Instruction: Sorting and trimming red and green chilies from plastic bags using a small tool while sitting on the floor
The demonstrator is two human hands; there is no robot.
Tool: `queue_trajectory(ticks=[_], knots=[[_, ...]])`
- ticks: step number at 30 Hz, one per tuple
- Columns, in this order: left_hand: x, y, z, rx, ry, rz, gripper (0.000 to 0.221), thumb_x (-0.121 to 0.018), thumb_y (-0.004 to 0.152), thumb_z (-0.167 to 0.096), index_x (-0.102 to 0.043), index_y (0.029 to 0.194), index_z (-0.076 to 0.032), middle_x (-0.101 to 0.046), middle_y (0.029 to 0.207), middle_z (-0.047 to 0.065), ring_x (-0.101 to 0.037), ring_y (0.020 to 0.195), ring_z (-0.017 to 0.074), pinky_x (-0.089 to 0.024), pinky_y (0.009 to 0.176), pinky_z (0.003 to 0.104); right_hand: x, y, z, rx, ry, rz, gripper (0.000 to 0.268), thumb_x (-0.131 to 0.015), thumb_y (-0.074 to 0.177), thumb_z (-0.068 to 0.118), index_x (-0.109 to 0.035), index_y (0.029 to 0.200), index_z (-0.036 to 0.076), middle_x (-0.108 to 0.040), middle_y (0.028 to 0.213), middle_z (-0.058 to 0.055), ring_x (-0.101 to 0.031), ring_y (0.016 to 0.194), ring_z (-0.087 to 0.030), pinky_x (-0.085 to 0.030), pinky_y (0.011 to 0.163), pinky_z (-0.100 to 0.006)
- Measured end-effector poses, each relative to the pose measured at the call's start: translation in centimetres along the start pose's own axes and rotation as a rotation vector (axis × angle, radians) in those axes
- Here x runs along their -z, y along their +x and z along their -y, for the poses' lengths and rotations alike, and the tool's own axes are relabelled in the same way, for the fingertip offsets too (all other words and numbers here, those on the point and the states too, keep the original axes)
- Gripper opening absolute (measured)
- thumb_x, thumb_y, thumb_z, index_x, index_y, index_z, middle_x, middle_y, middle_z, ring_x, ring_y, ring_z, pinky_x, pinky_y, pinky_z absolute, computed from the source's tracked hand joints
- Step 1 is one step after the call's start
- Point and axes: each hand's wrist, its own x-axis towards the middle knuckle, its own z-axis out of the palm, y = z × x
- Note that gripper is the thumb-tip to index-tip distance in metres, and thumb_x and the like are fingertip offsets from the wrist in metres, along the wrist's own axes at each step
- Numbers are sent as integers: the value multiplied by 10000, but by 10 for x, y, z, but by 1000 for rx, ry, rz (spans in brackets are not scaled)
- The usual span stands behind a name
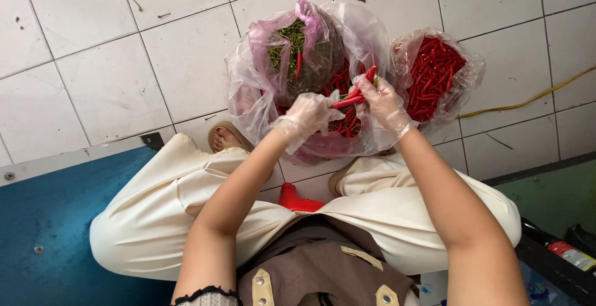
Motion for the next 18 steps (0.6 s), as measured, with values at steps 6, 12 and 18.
queue_trajectory(ticks=[6, 12, 18], knots=[[-25, -1, 0, 512, -1421, -150, 219, -794, 841, -340, -695, 709, -197, -721, 639, -68, -727, 809, 171, -562, 884, 251, 24, 16, -4, -107, 119, -135, 201, -672, 998, 360, -631, 1054, 172, -740, 858, -65, -618, 491, -69, -582, 389, -241], [-36, 4, -26, 535, -499, -532, 105, -579, 865, -201, -618, 796, -269, -598, 587, -37, -604, 531, 208, -540, 534, 386, -8, -19, 27, -239, 238, 150, 259, -771, 932, 205, -629, 1132, 120, -711, 891, -94, -612, 529, -101, -570, 403, -248], [-18, 11, -38, 24, -476, 13, 205, -558, 931, -52, -663, 1105, -72, -555, 553, -40, -632, 497, 179, -628, 604, 398, 5, -13, 16, -123, -140, 241, 199, -808, 914, 305, -728, 910, 123, -718, 695, -105, -677, 531, -145, -529, 432, -242]])
